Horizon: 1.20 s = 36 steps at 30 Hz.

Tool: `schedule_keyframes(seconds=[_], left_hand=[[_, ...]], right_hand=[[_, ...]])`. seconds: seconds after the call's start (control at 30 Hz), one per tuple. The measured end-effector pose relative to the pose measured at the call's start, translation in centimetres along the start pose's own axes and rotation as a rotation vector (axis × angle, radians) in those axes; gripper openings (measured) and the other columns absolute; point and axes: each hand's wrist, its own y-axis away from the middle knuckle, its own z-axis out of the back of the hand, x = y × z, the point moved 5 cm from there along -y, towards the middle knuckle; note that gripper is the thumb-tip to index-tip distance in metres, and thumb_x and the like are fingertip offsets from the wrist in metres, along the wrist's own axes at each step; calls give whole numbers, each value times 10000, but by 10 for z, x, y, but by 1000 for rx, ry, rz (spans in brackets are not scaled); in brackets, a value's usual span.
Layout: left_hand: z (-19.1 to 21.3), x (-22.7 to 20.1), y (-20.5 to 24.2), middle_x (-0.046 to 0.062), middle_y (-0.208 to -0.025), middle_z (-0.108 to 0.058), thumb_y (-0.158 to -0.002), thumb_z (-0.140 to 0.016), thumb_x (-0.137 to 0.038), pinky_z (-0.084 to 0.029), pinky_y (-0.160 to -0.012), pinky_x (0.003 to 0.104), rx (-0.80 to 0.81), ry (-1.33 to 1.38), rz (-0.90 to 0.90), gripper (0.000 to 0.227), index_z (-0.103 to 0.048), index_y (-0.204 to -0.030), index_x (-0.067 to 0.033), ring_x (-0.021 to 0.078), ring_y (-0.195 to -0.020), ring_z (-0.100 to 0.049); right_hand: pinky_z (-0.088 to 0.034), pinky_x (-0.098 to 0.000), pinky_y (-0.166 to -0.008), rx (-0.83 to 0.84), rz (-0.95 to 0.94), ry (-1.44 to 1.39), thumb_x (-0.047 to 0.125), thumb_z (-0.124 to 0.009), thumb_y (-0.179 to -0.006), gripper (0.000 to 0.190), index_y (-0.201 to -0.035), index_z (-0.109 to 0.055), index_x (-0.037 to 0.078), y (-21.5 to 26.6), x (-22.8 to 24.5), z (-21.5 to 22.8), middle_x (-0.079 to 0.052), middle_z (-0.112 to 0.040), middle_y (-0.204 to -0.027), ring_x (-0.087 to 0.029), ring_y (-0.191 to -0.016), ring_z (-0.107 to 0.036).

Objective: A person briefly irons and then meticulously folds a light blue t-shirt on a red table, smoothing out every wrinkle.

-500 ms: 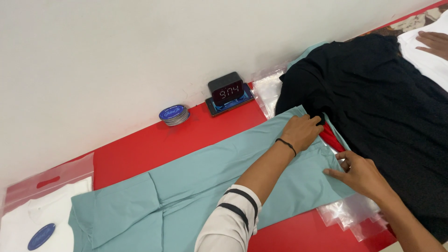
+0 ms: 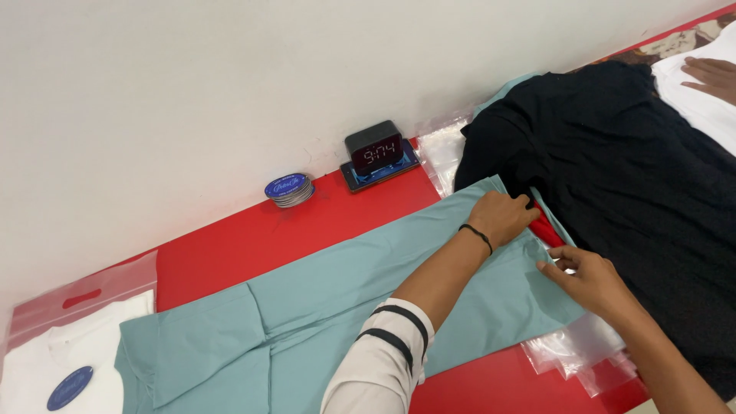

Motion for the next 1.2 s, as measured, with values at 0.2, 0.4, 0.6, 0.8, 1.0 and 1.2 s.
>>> schedule_keyframes(seconds=[0.2, 0.4, 0.6, 0.8, 1.0, 1.2], left_hand=[[4, 0, -4, -7, -983, -607, -927, -657, -76, -447, -438, 367, 22, 5, -12, 245, -725, -719, -186, 239, -571, -618], [18, 6, -2, -10, -859, -636, -905, -634, -11, -506, -477, 405, 103, 91, -10, 203, -690, -767, -149, 274, -662, -665], [29, 12, -2, 2, -702, -561, -842, -577, 26, -417, -483, 391, 205, 175, 51, 293, -470, -678, -191, 253, -591, -555], [1, 10, -7, 7, -873, -664, -925, -609, -24, -528, -506, 411, 85, 71, -5, 210, -718, -779, -127, 265, -700, -670], [28, 17, 9, -3, -778, -591, -869, -646, 15, -455, -456, 409, -1, 34, -76, 215, -649, -720, -141, 264, -574, -618], [46, 38, 20, -10, -603, -453, -762, -573, 135, -377, -431, 362, 224, 142, -5, 408, -398, -571, -179, 214, -505, -473]], right_hand=[[-557, -329, -788, 2, 55, -53, 307, -718, -949, 269, -1176, -782, 178, 18, 16, 12, -15, -810, -1011, -158, -927, -744], [-535, -323, -772, 6, 60, -162, 250, -762, -925, 213, -1109, -807, 154, 17, 9, 15, -18, -805, -1018, -157, -884, -703], [-530, -354, -836, 73, -59, -217, 291, -756, -895, 529, -1386, -669, 114, 20, 22, 18, -100, -725, -1116, -218, -1012, -686], [-552, -361, -769, 195, -36, -290, 242, -677, -981, 305, -1155, -786, 16, 18, 22, 11, -131, -782, -1022, -241, -890, -710], [-481, -309, -606, 158, 170, -160, 226, -705, -941, 314, -1216, -848, 179, 38, 28, 4, -7, -736, -869, -137, -650, -556], [-463, -361, -538, 160, 43, -58, 313, -717, -918, 535, -1439, -655, 213, 50, 43, -1, -84, -662, -929, -206, -670, -572]])
